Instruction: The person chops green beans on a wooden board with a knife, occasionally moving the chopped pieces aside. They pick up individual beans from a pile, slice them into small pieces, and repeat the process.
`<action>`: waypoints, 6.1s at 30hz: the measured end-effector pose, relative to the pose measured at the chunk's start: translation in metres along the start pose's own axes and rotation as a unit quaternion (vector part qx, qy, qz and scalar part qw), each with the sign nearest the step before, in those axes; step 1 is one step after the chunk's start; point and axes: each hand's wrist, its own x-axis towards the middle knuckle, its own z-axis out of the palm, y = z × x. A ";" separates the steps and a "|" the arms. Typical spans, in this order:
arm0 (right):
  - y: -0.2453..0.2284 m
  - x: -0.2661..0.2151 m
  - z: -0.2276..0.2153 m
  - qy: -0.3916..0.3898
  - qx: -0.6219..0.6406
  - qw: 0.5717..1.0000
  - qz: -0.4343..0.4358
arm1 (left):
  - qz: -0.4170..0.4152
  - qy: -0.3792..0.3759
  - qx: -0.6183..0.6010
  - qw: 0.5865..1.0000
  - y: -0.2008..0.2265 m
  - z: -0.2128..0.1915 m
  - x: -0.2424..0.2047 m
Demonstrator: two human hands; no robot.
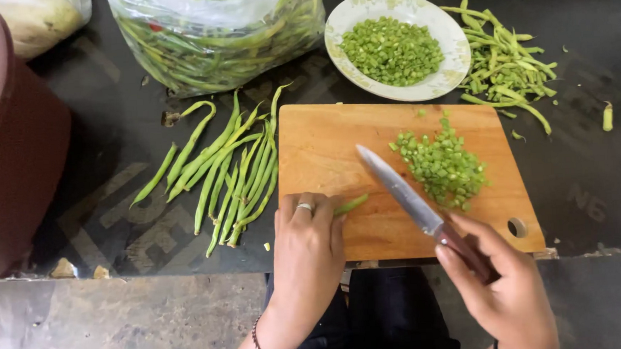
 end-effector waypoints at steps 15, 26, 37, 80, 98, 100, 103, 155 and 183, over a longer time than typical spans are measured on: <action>0.012 -0.005 0.000 0.028 0.001 0.999 -0.039 | 0.024 -0.006 0.028 0.999 0.011 0.020 -0.003; 0.023 -0.006 -0.002 0.009 0.013 0.999 -0.031 | 0.021 0.035 0.019 0.999 0.009 0.014 -0.002; -0.006 -0.005 0.013 -0.002 -0.168 0.985 -0.047 | 0.017 0.000 0.070 0.997 0.000 0.029 0.014; -0.008 -0.008 0.055 0.049 -0.193 0.966 -0.165 | 0.074 -0.023 -0.013 0.997 -0.007 0.025 0.020; 0.109 -0.027 0.041 -0.050 -0.221 0.943 -0.244 | 0.012 0.018 -0.028 0.999 0.001 0.027 0.015; 0.189 -0.061 0.013 -0.140 -0.199 0.931 -0.274 | 0.015 0.026 -0.030 0.999 -0.001 0.026 0.016; 0.225 -0.081 -0.001 0.017 -0.292 0.894 -0.338 | -0.002 0.023 -0.051 0.998 -0.002 0.028 0.013; 0.052 -0.037 0.020 0.017 -0.123 0.983 -0.136 | 0.013 0.049 -0.055 0.997 -0.006 0.030 0.005; -0.022 -0.001 0.069 0.067 -0.284 0.924 -0.246 | 0.020 0.021 -0.097 0.995 -0.011 0.027 0.003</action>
